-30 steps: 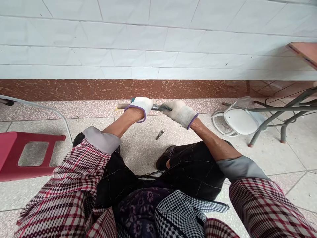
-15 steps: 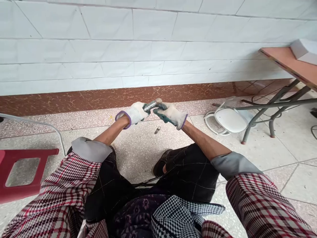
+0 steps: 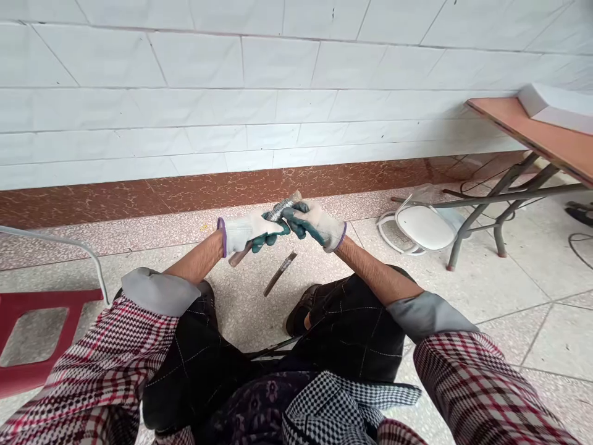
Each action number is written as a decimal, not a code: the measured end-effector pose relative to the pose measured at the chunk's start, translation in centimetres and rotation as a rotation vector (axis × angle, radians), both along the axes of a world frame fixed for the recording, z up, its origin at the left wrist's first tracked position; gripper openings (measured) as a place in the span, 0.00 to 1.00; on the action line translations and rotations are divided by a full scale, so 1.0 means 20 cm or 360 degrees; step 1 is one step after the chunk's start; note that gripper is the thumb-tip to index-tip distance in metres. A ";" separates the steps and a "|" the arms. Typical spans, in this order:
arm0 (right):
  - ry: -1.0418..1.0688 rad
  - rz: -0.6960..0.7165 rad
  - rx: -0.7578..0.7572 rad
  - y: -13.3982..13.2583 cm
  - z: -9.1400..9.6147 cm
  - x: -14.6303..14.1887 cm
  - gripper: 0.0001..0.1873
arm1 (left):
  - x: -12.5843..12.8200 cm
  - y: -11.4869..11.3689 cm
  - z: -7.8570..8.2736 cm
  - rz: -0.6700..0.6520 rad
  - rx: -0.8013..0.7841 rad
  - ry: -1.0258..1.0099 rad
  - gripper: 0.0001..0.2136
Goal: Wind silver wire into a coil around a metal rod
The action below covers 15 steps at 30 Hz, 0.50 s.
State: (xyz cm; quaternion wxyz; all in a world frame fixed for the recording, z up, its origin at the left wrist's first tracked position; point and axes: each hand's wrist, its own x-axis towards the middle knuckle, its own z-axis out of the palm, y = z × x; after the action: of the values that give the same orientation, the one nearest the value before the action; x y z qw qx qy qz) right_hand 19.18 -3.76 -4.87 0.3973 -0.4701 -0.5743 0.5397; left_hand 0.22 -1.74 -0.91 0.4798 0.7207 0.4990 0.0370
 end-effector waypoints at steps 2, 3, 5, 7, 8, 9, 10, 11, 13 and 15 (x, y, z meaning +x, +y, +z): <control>-0.0202 -0.0037 0.0105 -0.02 -0.02 -0.03 0.14 | 0.00 0.02 -0.01 0.0234 -0.0019 -0.0054 0.11; -0.0398 -0.0040 0.0163 -0.04 -0.02 -0.04 0.10 | -0.01 0.04 -0.01 0.0315 0.0034 -0.0025 0.11; -0.0899 0.0044 0.0286 -0.07 -0.01 -0.07 0.09 | -0.03 0.10 -0.02 0.0322 0.0228 0.0133 0.11; -0.1361 0.0197 0.0409 -0.08 0.04 -0.09 0.10 | -0.05 0.16 -0.01 0.0146 0.0529 0.0478 0.11; -0.1533 0.0251 0.0451 -0.07 0.08 -0.09 0.10 | -0.06 0.19 -0.01 0.0016 0.0681 0.0693 0.12; -0.1666 0.0251 0.0505 -0.05 0.12 -0.08 0.11 | -0.05 0.20 -0.01 -0.0122 0.0804 0.0904 0.13; -0.1773 0.0222 0.0529 -0.02 0.16 -0.06 0.12 | -0.04 0.22 -0.01 -0.0259 0.0888 0.1083 0.15; -0.1844 0.0176 0.0535 0.02 0.19 -0.04 0.14 | -0.02 0.23 -0.02 -0.0391 0.0920 0.1208 0.16; -0.1886 0.0099 0.0510 0.12 0.21 0.03 0.14 | 0.02 0.22 -0.02 -0.0571 0.0857 0.1216 0.15; -0.1783 0.0084 0.0433 0.21 0.16 0.11 0.12 | 0.04 0.21 -0.03 -0.0543 0.0728 0.0980 0.13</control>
State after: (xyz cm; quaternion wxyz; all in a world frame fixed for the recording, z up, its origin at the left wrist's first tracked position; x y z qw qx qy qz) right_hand 21.34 0.35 -1.62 0.0759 -0.6143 -0.7729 0.1394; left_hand 1.05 2.38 -1.57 0.1351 0.8584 0.4714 -0.1503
